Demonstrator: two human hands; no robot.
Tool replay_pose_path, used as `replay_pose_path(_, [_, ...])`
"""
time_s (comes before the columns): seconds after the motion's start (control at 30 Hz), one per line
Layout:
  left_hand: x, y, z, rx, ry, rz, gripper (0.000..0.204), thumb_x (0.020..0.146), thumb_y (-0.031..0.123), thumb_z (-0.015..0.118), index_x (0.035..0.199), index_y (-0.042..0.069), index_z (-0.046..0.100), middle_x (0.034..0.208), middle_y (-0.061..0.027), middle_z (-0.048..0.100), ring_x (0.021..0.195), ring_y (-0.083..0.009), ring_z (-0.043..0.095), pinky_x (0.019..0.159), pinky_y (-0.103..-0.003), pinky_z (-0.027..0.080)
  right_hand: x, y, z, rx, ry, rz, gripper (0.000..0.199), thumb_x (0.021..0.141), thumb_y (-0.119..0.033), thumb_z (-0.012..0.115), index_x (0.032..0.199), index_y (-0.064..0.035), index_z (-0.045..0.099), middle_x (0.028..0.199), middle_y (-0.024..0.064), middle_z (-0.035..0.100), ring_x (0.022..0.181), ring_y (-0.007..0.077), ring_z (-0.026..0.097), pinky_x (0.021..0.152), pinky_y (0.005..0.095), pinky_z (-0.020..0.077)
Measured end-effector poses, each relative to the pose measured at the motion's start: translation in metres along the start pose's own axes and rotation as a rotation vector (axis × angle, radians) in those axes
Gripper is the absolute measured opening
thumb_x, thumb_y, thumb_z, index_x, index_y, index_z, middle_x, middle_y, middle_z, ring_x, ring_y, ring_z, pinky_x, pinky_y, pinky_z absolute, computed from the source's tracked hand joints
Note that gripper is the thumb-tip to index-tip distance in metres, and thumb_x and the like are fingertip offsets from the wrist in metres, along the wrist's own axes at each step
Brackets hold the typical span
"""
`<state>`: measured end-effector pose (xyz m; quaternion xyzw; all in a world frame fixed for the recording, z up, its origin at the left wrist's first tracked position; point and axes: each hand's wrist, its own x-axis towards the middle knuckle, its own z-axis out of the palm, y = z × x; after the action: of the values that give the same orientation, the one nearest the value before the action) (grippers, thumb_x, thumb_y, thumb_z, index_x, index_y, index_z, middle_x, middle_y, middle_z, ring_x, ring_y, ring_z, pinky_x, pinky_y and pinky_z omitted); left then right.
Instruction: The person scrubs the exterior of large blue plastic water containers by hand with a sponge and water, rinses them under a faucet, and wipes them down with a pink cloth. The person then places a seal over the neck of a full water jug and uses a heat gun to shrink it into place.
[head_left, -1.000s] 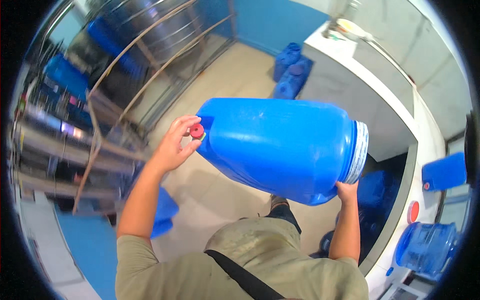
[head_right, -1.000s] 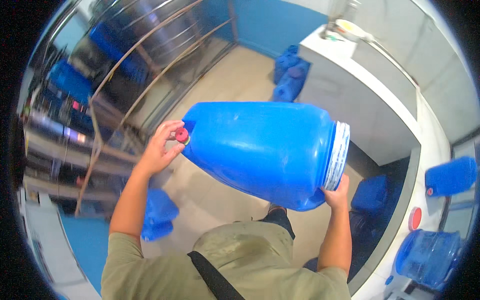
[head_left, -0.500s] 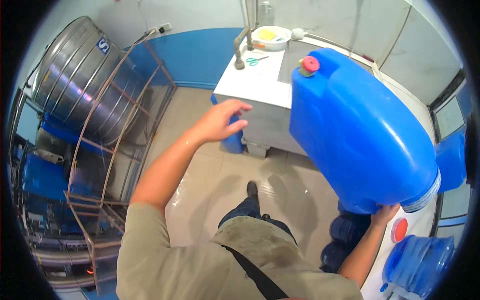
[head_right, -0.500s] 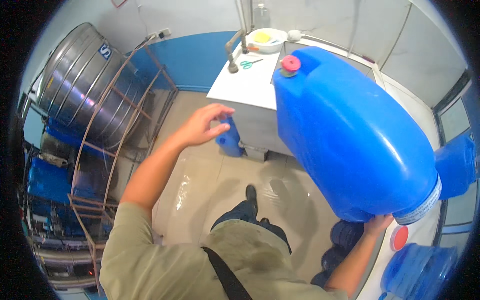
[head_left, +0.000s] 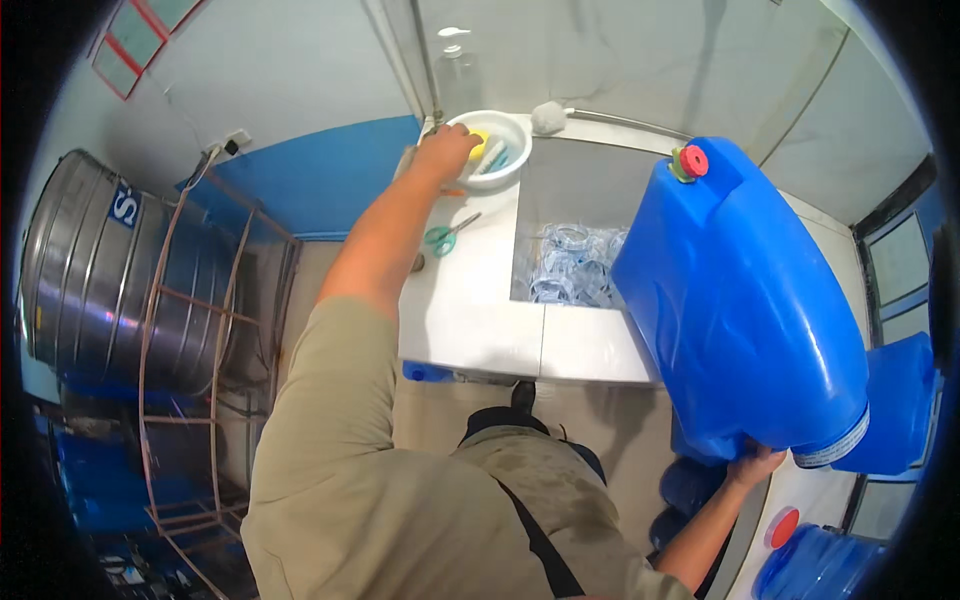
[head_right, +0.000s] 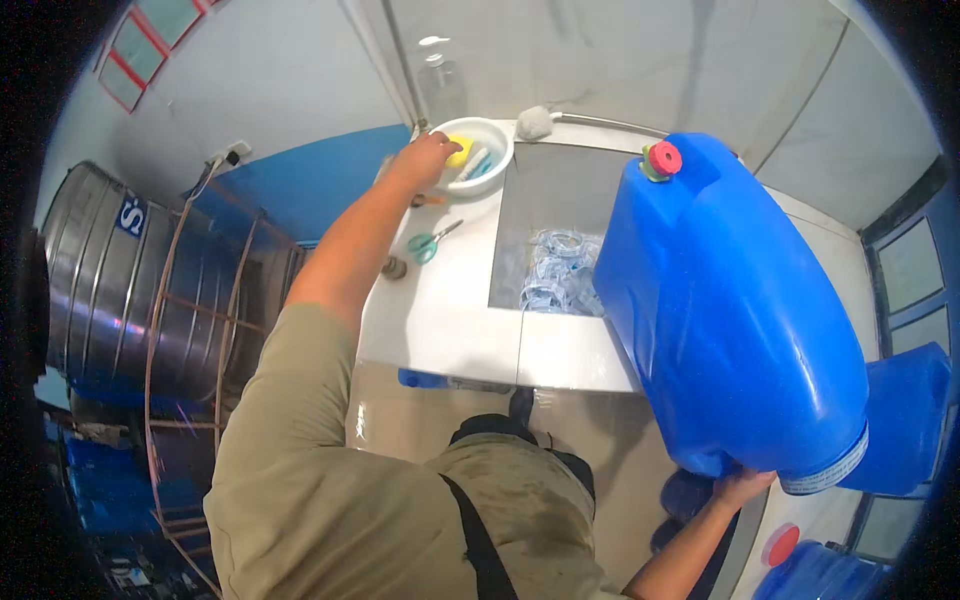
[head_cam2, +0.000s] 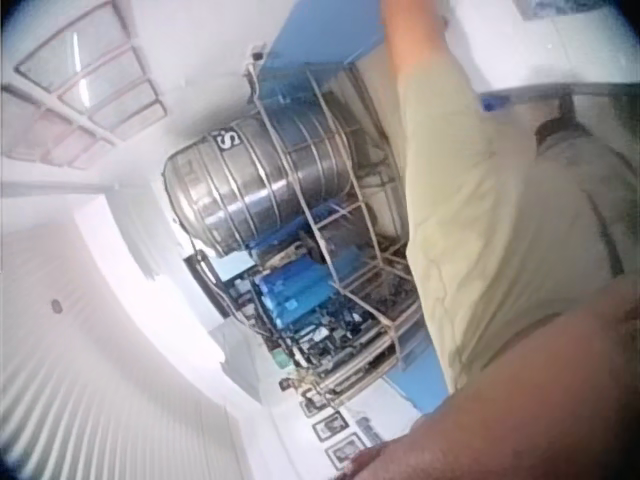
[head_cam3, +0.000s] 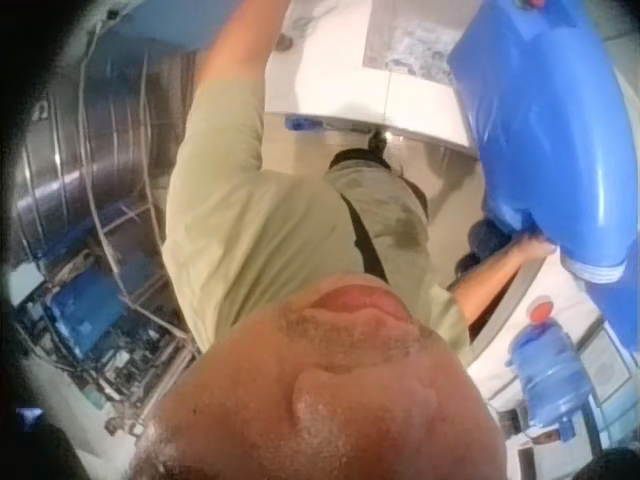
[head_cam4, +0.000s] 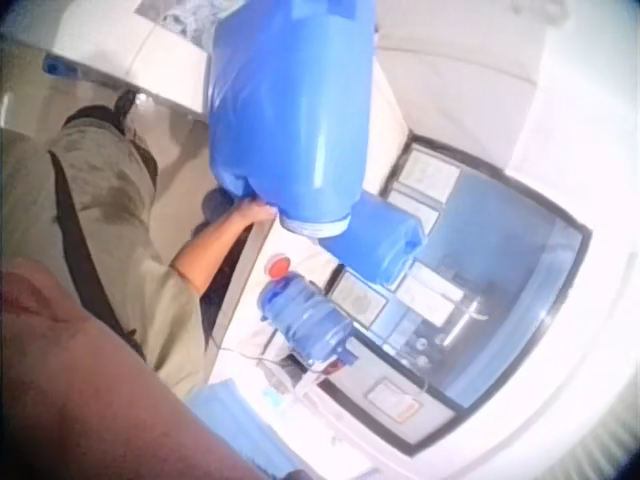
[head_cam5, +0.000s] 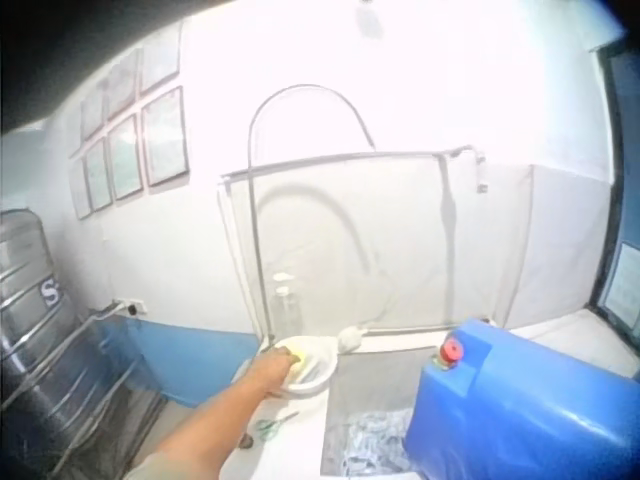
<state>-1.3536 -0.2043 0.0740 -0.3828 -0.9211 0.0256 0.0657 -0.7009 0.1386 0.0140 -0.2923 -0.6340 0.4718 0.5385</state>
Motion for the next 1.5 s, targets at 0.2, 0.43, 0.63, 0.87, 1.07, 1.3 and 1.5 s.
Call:
replay_pose_path(0.2, [0.06,-0.019,0.028,0.22,-0.179,0.16,0.067,0.082,0.007,0.066,0.144,0.025,0.049,0.141,-0.0091,0.053,0.133,-0.0297,0.049,0.104,-0.045,0.045,0.006,0.016,0.006,0.013,0.077,0.076,0.048,0.089,-0.039,0.071,0.113,0.0002,0.056,0.101,0.0071,0.063,0.089,0.0182,0.062,0.079,0.0342,0.0514])
replay_pose_path(0.43, [0.069,-0.012,0.003,-0.144,-0.034,-0.078,0.061,0.081,0.017,0.068,0.138,0.015,0.049,0.13,-0.0186,0.055,0.125,-0.0355,0.053,0.104,-0.047,0.044,0.018,0.036,-0.019,-0.258,-0.054,0.085,0.047,0.091,-0.025,0.066,0.126,0.0045,0.055,0.115,0.0134,0.064,0.103,0.0254,0.062,0.092,0.0395,0.0502])
replay_pose_path(0.63, [0.097,0.133,-0.103,-0.746,0.337,0.47,0.052,0.087,0.014,0.061,0.137,0.01,0.049,0.126,-0.0174,0.051,0.126,-0.0339,0.05,0.103,-0.043,0.045,0.06,0.051,0.0,-0.196,-0.081,0.046,0.034,0.085,-0.016,0.064,0.114,0.0016,0.059,0.103,0.01,0.063,0.089,0.0212,0.062,0.076,0.0349,0.0495])
replay_pose_path(0.87, [0.116,0.312,-0.169,-0.611,0.185,0.91,0.05,0.084,0.019,0.06,0.134,0.01,0.056,0.13,-0.0176,0.052,0.127,-0.0375,0.047,0.11,-0.046,0.037,0.107,0.08,-0.045,0.095,0.003,0.319,0.033,0.08,-0.017,0.06,0.109,-0.0015,0.056,0.085,0.0054,0.059,0.071,0.0156,0.058,0.053,0.0285,0.0457])
replay_pose_path(1.07, [0.167,0.334,-0.105,-0.532,0.306,0.554,0.032,0.093,0.03,0.06,0.104,0.001,0.067,0.096,-0.0133,0.068,0.092,-0.0309,0.065,0.086,-0.041,0.05,0.173,0.009,0.004,-0.224,-0.28,0.325,0.023,0.085,-0.018,0.073,0.098,0.0012,0.069,0.08,0.0031,0.068,0.072,0.0127,0.061,0.068,0.0338,0.0517])
replay_pose_path(1.3, [0.256,0.39,-0.077,-1.364,-0.139,-0.279,0.05,0.103,0.039,0.044,0.142,0.009,0.05,0.134,-0.0127,0.055,0.111,-0.0251,0.056,0.083,-0.044,0.052,0.2,-0.016,0.017,-0.074,-0.196,0.475,0.014,0.089,-0.019,0.073,0.09,-0.0054,0.07,0.071,-0.0031,0.06,0.06,0.0047,0.05,0.053,0.0235,0.0407])
replay_pose_path(1.5, [0.232,0.4,-0.08,-0.626,0.089,0.188,0.043,0.102,0.036,0.043,0.115,0.001,0.064,0.112,-0.0178,0.067,0.098,-0.031,0.063,0.082,-0.045,0.052,0.196,-0.002,0.021,-0.045,-0.079,0.499,0.02,0.087,-0.013,0.072,0.076,-0.0064,0.057,0.063,-0.0004,0.056,0.049,0.007,0.047,0.045,0.023,0.0359])
